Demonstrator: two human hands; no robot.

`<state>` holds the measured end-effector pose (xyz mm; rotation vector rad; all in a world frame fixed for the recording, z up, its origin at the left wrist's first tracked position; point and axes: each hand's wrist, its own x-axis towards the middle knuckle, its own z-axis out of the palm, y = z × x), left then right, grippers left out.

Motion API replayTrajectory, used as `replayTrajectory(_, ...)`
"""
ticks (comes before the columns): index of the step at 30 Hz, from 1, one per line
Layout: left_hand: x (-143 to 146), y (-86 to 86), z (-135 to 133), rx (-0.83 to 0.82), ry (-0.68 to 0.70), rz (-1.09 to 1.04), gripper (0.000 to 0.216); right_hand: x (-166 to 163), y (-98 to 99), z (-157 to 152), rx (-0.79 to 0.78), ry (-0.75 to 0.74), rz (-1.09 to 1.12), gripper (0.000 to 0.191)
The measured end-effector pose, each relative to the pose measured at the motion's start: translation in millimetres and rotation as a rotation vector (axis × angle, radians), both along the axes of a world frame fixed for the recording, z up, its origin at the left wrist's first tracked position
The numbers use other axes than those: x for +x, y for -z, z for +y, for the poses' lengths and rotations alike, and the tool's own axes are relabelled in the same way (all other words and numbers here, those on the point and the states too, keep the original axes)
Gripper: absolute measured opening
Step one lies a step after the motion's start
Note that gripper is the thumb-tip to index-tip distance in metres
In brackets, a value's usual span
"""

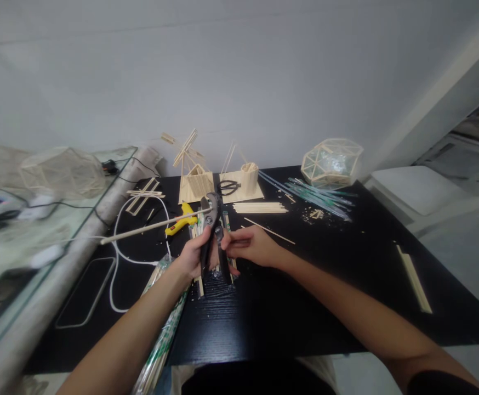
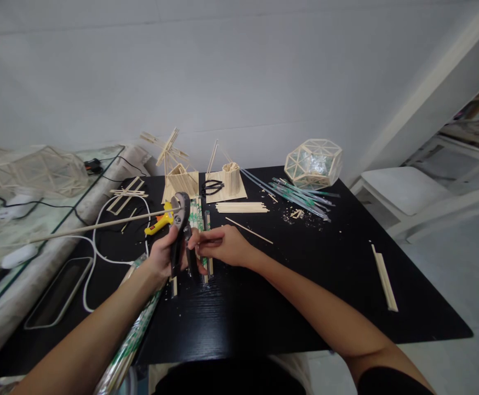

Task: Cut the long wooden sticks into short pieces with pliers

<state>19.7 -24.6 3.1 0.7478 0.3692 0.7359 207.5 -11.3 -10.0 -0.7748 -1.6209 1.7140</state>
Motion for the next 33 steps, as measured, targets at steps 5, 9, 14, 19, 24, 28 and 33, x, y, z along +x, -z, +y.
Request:
replayTrajectory(5, -0.4, 0.4, 0.2, 0.008, -0.019, 0.053, 0.052, 0.5, 3.5, 0.1, 0.006, 0.002, -0.101, 0.033)
replayTrajectory(9, -2.9, 3.2, 3.1, 0.005, 0.004, 0.038, 0.052, 0.4, 6.9, 2.1, 0.012, 0.023, -0.026, 0.036)
replayTrajectory(14, -5.9, 7.1, 4.3, -0.006, 0.005, 0.066, 0.055, -0.4, 5.8, 1.1, 0.105, 0.15, -0.068, 0.035)
replayTrajectory(19, -8.3, 10.9, 3.8, -0.023, -0.023, 0.101, 0.054, -0.8, 4.0, -2.4, 0.198, 0.195, -0.135, 0.028)
replayTrajectory(24, -8.2, 11.7, 4.8, -0.012, 0.014, 0.063, 0.054, 0.9, 4.1, 0.0, 0.248, 0.165, -0.206, 0.02)
replayTrajectory(28, -8.1, 13.9, 5.2, -0.006, 0.036, 0.054, 0.054, -1.8, 7.4, 0.7, 0.192, 0.102, -0.094, 0.019)
replayTrajectory(33, -6.1, 12.8, 5.4, -0.002, 0.072, 0.053, 0.055, -2.7, 10.7, 1.1, 0.268, 0.042, -0.136, 0.015)
